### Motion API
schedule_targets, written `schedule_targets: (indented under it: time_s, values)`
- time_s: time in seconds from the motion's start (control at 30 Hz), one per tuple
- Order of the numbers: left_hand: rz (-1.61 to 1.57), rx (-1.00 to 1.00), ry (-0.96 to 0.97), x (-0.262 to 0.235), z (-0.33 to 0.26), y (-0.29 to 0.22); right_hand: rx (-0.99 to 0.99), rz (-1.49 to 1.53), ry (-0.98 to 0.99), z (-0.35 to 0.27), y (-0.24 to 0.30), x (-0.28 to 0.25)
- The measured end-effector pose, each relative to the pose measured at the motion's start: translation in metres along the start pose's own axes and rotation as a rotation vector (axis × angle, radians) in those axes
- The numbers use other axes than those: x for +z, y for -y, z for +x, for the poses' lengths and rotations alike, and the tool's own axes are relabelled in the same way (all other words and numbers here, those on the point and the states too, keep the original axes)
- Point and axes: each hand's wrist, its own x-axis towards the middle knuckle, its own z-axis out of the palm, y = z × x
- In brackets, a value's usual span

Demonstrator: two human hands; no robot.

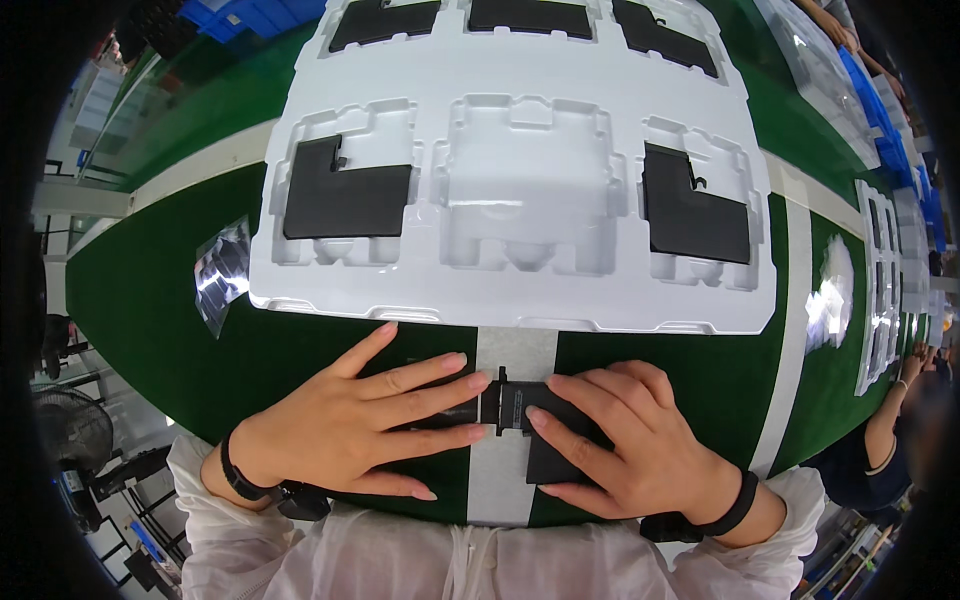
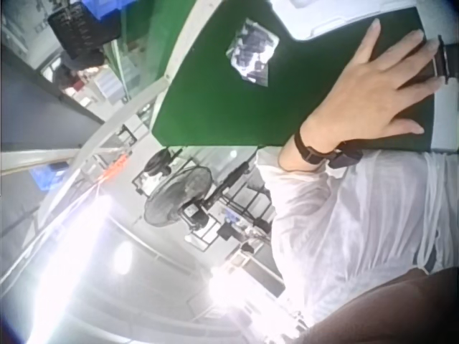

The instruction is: Assemble small plastic components and place them into a white tray.

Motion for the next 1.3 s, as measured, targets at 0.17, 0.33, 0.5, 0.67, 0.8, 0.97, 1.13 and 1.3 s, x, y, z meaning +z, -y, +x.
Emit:
schedule_targets:
  time_s: [0.17,0.33,0.5,0.67,0.8,0.97,1.13,1.3]
  values:
    - [0.004,-0.001,0.0,0.0005,0.0002,0.0004,0.002,-0.004,0.005,0.0008,-0.0001,0.0002]
    - [0.015,0.001,-0.001,0.0008,0.0007,0.0004,0.006,-0.01,0.007,0.0009,0.0001,-0.0001]
    - [0.024,-0.006,0.006,0.0008,0.0006,-0.0001,0.011,0.002,0.009,0.0005,0.0002,-0.0003]
    - [0.028,-0.008,0.013,0.0005,0.0011,-0.0005,0.014,-0.002,0.015,0.0006,0.0008,-0.0011]
    - [0.036,-0.009,0.015,0.0004,0.0008,-0.0009,0.015,-0.002,0.012,0.0005,0.0008,-0.0008]
    - [0.037,-0.008,0.013,0.0007,0.0009,-0.0007,0.012,-0.004,0.006,0.0007,0.0006,-0.0003]
    - [0.038,-0.012,0.016,0.0003,0.0011,-0.0009,0.015,-0.007,0.008,0.0004,0.0004,-0.0001]
    - [0.04,-0.01,0.015,0.0007,0.0008,-0.0013,0.018,-0.009,0.009,0.0008,0.0011,-0.0002]
